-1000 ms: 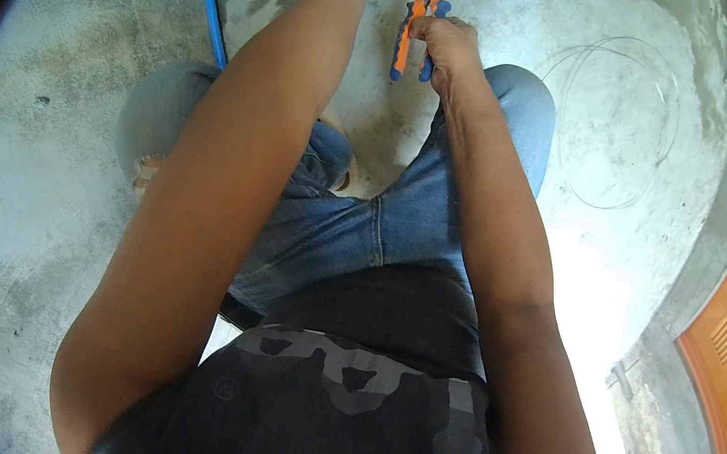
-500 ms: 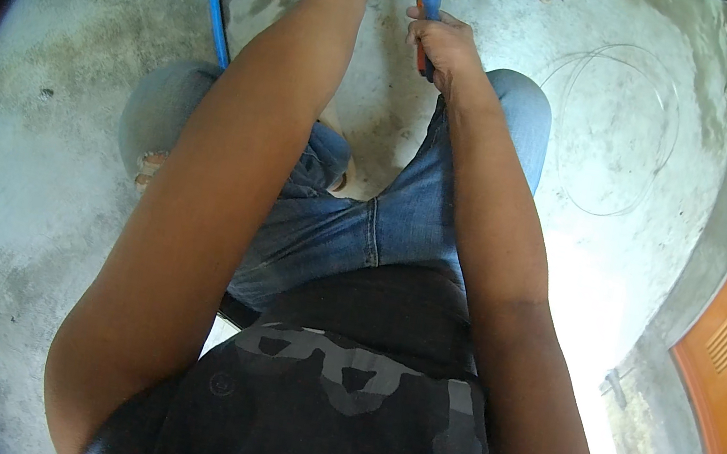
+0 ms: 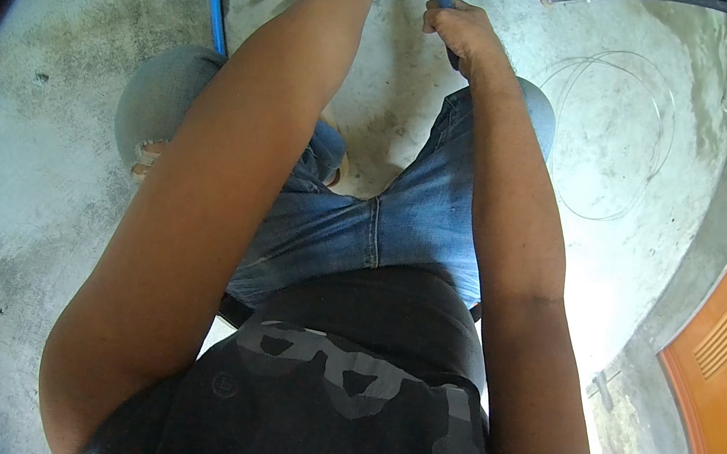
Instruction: Using pliers to secure or repair the metal mesh of a wire dog cage.
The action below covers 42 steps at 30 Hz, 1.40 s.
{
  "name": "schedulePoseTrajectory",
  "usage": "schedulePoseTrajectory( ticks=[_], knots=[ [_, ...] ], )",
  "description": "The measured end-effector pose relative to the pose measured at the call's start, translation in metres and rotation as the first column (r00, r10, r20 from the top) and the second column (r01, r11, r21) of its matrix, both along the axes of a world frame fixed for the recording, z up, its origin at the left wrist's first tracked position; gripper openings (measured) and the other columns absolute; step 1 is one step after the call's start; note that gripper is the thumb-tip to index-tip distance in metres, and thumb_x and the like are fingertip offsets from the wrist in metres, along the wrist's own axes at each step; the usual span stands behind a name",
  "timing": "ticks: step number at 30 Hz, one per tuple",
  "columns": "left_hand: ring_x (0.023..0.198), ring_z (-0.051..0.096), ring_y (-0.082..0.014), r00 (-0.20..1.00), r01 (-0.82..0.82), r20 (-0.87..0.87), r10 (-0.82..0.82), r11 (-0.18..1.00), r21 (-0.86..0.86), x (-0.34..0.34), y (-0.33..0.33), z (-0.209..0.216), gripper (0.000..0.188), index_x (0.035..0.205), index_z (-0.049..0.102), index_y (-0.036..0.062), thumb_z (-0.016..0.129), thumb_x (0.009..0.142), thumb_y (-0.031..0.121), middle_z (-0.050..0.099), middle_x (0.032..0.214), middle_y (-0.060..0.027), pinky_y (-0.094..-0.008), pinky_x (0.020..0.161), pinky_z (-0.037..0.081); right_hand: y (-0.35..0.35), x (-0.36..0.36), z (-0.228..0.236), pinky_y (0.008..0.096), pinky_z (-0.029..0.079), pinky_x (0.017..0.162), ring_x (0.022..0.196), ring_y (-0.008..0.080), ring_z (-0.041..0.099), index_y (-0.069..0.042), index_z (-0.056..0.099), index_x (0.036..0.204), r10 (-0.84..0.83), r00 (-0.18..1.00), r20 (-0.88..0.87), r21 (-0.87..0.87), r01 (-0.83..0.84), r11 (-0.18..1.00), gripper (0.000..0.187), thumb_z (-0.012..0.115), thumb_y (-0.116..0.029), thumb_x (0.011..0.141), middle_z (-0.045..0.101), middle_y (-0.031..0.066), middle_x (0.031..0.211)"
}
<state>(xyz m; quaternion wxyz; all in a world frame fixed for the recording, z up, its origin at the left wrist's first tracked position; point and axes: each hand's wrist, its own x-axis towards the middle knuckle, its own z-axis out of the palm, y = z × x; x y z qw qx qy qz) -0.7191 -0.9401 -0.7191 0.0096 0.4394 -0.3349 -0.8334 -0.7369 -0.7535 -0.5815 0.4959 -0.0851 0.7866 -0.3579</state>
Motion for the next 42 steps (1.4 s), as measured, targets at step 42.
schedulePoseTrajectory(
  ticks=[42],
  knots=[
    [0.076, 0.050, -0.0129, 0.998, -0.054, 0.031, 0.054, 0.999, 0.007, -0.012, 0.000, -0.027, 0.032, 0.093, 0.065, 0.0224, 0.071, 0.076, 0.049, 0.062, 0.086, 0.0063, -0.0392, 0.082, 0.032, -0.008, -0.006, 0.007, 0.0394, 0.036, 0.097, 0.119, 0.0268, 0.049, -0.009, 0.062, 0.123, 0.102, 0.994, -0.031, 0.084, -0.099, 0.992, 0.052, 0.065, -0.024, 0.073, 0.057, 0.0132, 0.127]
  ],
)
